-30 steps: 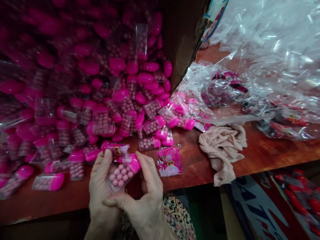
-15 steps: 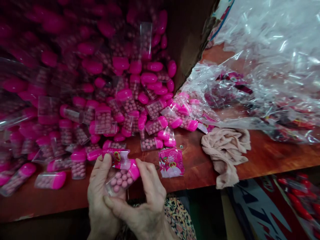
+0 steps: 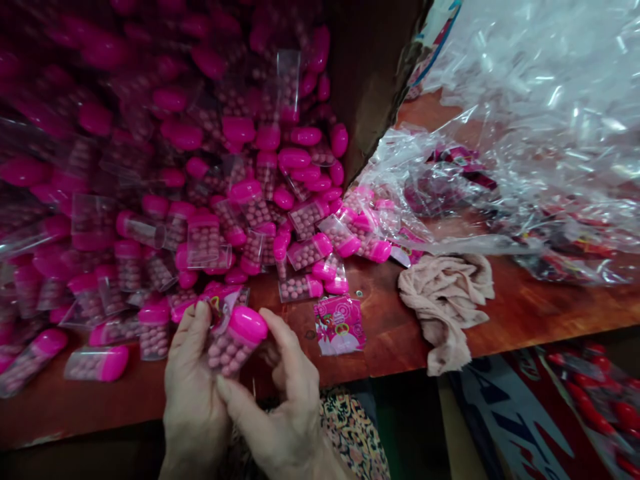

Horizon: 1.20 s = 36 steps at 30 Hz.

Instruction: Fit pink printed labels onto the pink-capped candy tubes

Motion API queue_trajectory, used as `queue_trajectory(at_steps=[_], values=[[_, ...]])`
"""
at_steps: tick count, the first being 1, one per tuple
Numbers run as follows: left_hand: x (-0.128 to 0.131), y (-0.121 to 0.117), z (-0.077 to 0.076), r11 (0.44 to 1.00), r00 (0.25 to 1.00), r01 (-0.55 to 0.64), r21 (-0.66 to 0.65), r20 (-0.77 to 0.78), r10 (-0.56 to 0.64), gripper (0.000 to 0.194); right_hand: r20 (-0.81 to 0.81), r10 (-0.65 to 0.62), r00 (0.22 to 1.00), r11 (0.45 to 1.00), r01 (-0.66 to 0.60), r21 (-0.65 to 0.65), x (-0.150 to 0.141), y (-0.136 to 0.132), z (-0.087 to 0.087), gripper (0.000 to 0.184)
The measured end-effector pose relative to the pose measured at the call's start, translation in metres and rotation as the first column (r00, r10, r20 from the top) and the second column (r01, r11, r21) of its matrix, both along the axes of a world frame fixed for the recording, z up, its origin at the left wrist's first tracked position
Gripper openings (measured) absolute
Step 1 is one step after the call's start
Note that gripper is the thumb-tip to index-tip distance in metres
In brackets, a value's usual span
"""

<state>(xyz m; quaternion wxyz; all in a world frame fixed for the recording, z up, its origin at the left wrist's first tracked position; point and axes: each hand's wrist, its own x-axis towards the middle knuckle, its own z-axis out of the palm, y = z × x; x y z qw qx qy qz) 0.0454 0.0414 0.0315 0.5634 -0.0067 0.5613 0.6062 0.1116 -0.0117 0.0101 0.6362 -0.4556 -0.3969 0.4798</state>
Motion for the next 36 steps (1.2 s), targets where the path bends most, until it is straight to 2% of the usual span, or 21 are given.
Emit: queue_trajectory(at_steps=[4,6,9,11,13,20,28,33,36], values=[[0.0,0.0,0.003,0.999,1.0,-0.004,0.052,-0.006,0.005,0.023,-0.159,0.018,0.987,0.998,-0.028,-0.062,-0.002,0.004,0.0,0.062],[0.004,-0.003,0.003,0.997,1.0,0.02,0.07,-0.008,-0.02,0.024,-0.212,-0.023,0.977,0.993,-0.002,-0.118,-0.002,0.005,0.002,0.063],[0.009,-0.005,0.003,0.992,0.997,0.054,0.114,0.042,-0.059,0.023,-0.284,-0.097,0.954,0.976,0.036,-0.215,0.003,0.008,0.005,0.046],[0.009,-0.004,0.001,0.987,0.993,0.062,0.15,0.087,-0.076,0.022,-0.319,-0.102,0.942,0.971,0.024,-0.24,0.01,0.01,0.005,0.033],[0.006,0.0,-0.002,0.979,0.993,0.058,0.197,0.093,-0.078,0.02,-0.329,-0.089,0.94,0.971,0.008,-0.24,0.02,0.011,0.003,0.03],[-0.008,0.005,-0.014,0.962,1.0,0.026,0.27,-0.003,-0.026,0.023,-0.178,-0.092,0.98,0.964,0.042,-0.264,0.042,0.003,0.005,0.04],[-0.007,0.0,-0.02,0.94,0.988,0.118,0.32,-0.132,-0.079,0.015,0.0,-0.014,1.0,0.977,0.014,-0.214,0.039,-0.003,0.019,0.039],[-0.01,0.003,-0.02,0.932,0.967,0.25,0.262,-0.027,-0.252,0.012,0.068,-0.033,0.997,0.967,0.049,-0.25,0.036,-0.001,0.012,0.039],[-0.012,0.006,-0.021,0.935,0.957,0.266,0.234,0.051,-0.285,0.012,0.085,-0.03,0.996,0.958,0.053,-0.28,0.037,0.002,0.012,0.037]])
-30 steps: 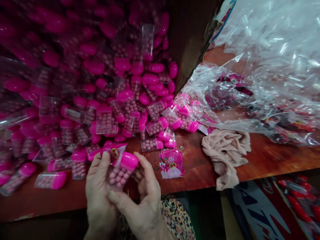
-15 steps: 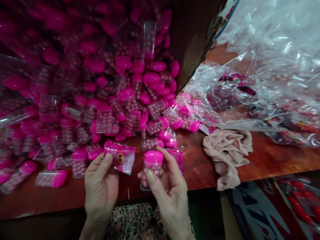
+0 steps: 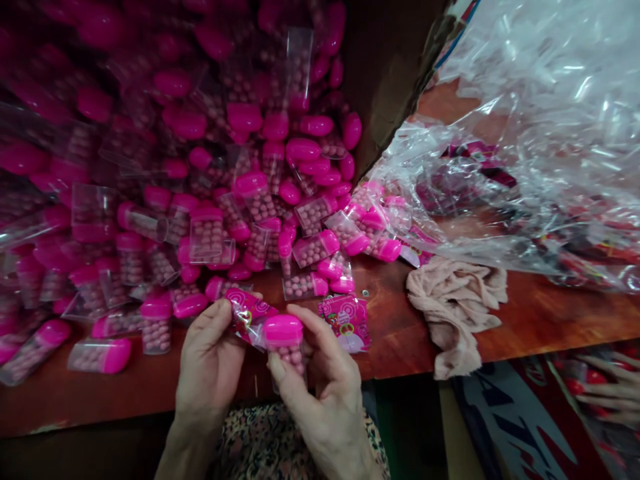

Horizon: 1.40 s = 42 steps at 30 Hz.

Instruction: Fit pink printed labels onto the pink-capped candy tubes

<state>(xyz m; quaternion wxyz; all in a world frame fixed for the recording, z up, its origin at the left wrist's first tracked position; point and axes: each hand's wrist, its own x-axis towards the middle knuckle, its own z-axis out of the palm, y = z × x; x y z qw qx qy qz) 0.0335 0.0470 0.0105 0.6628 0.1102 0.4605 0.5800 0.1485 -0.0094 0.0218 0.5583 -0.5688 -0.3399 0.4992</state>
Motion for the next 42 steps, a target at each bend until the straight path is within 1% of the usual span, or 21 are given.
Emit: queue_trajectory(at_steps=[2,6,10,13,16,19,22,24,28,33,37,39,42], values=[[-0.002,0.001,-0.001,1.0,1.0,0.014,0.0,0.012,-0.014,0.012,-0.027,0.002,1.0,1.0,-0.002,0.001,0.0,0.002,0.001,0.036],[-0.007,0.0,-0.004,0.993,0.994,0.112,0.031,-0.023,-0.111,0.017,-0.084,-0.01,0.996,1.0,0.012,0.017,0.0,0.002,-0.002,0.036],[-0.01,0.002,-0.004,0.978,0.979,0.202,0.06,-0.029,-0.201,0.018,-0.061,-0.023,0.998,1.0,0.023,-0.015,0.002,0.0,-0.007,0.039],[-0.009,0.004,0.0,0.963,0.964,0.265,0.047,-0.015,-0.264,0.018,-0.042,-0.015,0.999,1.0,0.014,-0.026,0.002,0.002,-0.008,0.039],[-0.006,0.005,0.004,0.965,0.966,0.259,0.03,0.014,-0.259,0.021,0.013,-0.018,1.0,0.999,0.018,-0.031,0.003,0.004,-0.005,0.04],[-0.003,0.005,0.004,0.981,0.981,0.194,0.004,0.028,-0.194,0.021,0.081,-0.026,0.996,0.999,0.028,-0.026,0.003,0.004,-0.003,0.04],[-0.002,0.005,0.001,0.99,0.99,0.14,-0.012,0.026,-0.14,0.017,0.114,-0.022,0.993,1.0,0.024,-0.017,0.005,0.002,-0.003,0.04],[-0.002,0.006,0.0,0.987,0.987,0.158,-0.015,0.026,-0.158,0.018,0.133,-0.019,0.991,1.0,0.021,-0.015,0.006,0.001,-0.005,0.041],[-0.001,0.006,0.0,0.972,0.972,0.235,0.002,0.029,-0.235,0.022,0.152,-0.018,0.988,1.0,0.021,-0.021,0.007,0.0,-0.007,0.041],[-0.001,0.005,0.001,0.964,0.964,0.265,0.005,0.016,-0.265,0.021,0.157,-0.046,0.987,0.999,0.048,-0.009,0.006,0.001,-0.006,0.039],[-0.001,0.006,0.001,0.955,0.955,0.297,0.013,-0.008,-0.297,0.022,0.077,-0.032,0.996,0.999,0.032,-0.009,0.004,0.003,-0.006,0.043],[-0.001,0.005,0.001,0.956,0.956,0.294,0.021,-0.025,-0.293,0.022,0.031,-0.03,0.999,0.999,0.031,-0.008,0.004,0.003,-0.007,0.044],[0.0,0.004,0.0,0.956,0.956,0.288,0.05,-0.065,-0.285,0.022,0.047,-0.033,0.998,0.999,0.033,-0.003,0.007,0.002,-0.007,0.04]])
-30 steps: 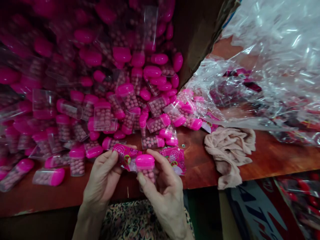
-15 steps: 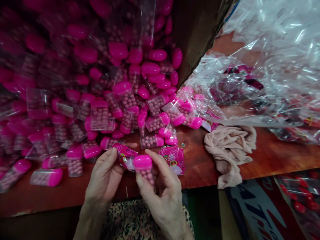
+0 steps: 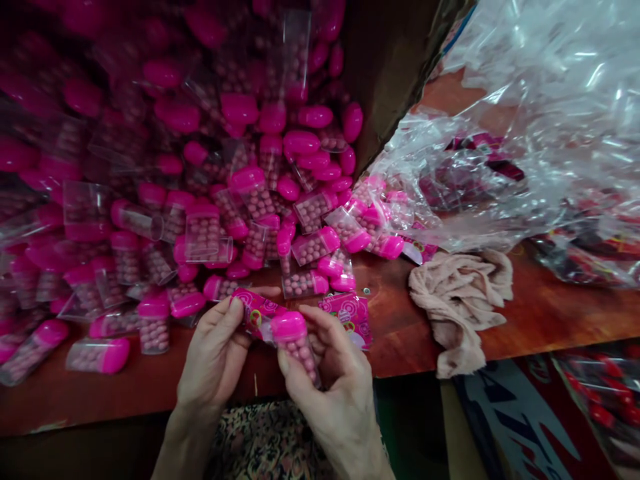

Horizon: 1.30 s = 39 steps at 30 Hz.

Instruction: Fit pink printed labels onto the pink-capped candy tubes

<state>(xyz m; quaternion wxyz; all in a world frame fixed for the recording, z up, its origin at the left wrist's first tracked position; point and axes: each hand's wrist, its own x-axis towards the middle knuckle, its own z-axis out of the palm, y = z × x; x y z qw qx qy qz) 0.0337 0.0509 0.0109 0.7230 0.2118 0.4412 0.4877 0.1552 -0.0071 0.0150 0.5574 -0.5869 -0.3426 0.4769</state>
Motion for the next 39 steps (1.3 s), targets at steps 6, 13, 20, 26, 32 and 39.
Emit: queue_trajectory(at_steps=[6,13,20,26,32,39], values=[[0.003,-0.004,-0.001,0.998,0.999,0.021,0.054,-0.047,-0.018,0.019,-0.074,0.072,0.995,0.992,-0.079,-0.099,0.011,0.001,0.002,0.035],[0.008,-0.004,-0.003,0.999,0.999,0.017,0.03,-0.028,-0.017,0.015,-0.246,0.063,0.967,0.976,-0.111,-0.185,0.017,-0.003,-0.004,0.038],[0.011,-0.003,-0.004,1.0,0.998,-0.013,0.028,-0.067,0.015,0.014,-0.028,0.158,0.987,0.981,-0.16,-0.109,0.028,-0.006,-0.005,0.029],[0.008,-0.005,-0.009,0.996,0.991,0.046,0.071,-0.127,-0.037,0.012,-0.079,0.203,0.976,0.971,-0.211,-0.113,0.03,-0.01,-0.014,0.046],[0.006,-0.004,-0.013,0.988,0.985,0.094,0.119,-0.153,-0.075,0.011,-0.281,0.202,0.938,0.975,-0.221,-0.036,0.026,-0.009,-0.016,0.068],[0.009,-0.004,-0.009,0.993,0.994,-0.098,0.065,-0.041,0.101,0.038,-0.276,0.16,0.948,0.983,-0.179,-0.043,0.025,-0.005,-0.02,0.055]])
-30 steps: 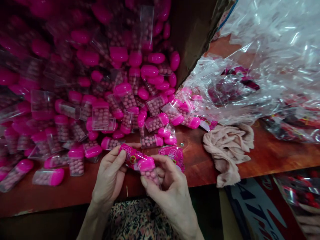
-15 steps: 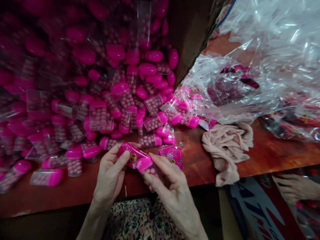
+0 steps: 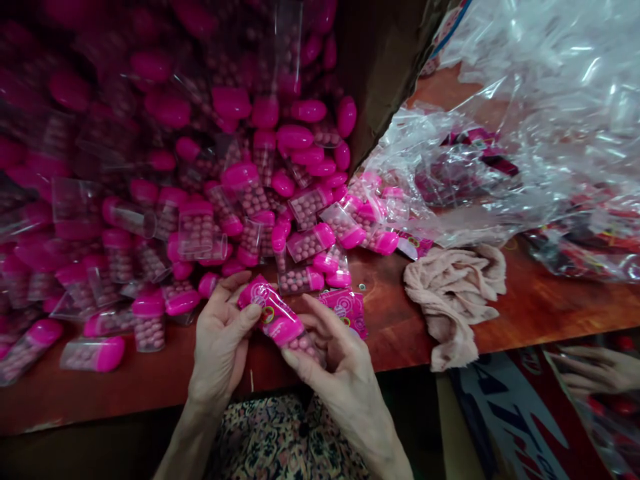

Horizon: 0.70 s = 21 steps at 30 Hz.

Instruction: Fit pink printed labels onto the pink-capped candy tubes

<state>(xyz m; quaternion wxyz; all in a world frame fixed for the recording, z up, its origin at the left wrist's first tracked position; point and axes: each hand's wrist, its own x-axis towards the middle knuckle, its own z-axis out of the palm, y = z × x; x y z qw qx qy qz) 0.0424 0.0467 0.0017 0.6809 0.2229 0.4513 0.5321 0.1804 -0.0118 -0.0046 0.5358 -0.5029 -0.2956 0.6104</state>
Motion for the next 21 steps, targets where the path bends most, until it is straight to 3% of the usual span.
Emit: queue_trajectory(at_steps=[2,6,13,21], values=[[0.001,-0.002,0.003,0.999,0.996,-0.003,-0.043,0.084,0.007,0.042,-0.024,-0.024,0.999,1.0,0.024,-0.005,-0.002,0.001,0.001,0.056],[0.005,-0.007,0.005,0.988,0.98,0.1,-0.121,0.186,-0.076,0.036,-0.064,-0.047,0.997,0.999,0.046,-0.007,-0.004,0.002,0.003,0.057],[0.008,-0.01,0.0,0.971,0.979,0.164,-0.174,0.145,-0.139,0.018,-0.121,-0.066,0.991,0.997,0.061,-0.042,-0.005,0.003,0.006,0.056],[0.012,-0.008,0.008,0.962,0.971,0.184,-0.202,0.188,-0.146,0.027,-0.091,-0.128,0.988,0.988,0.119,-0.099,-0.009,0.002,0.007,0.059]])
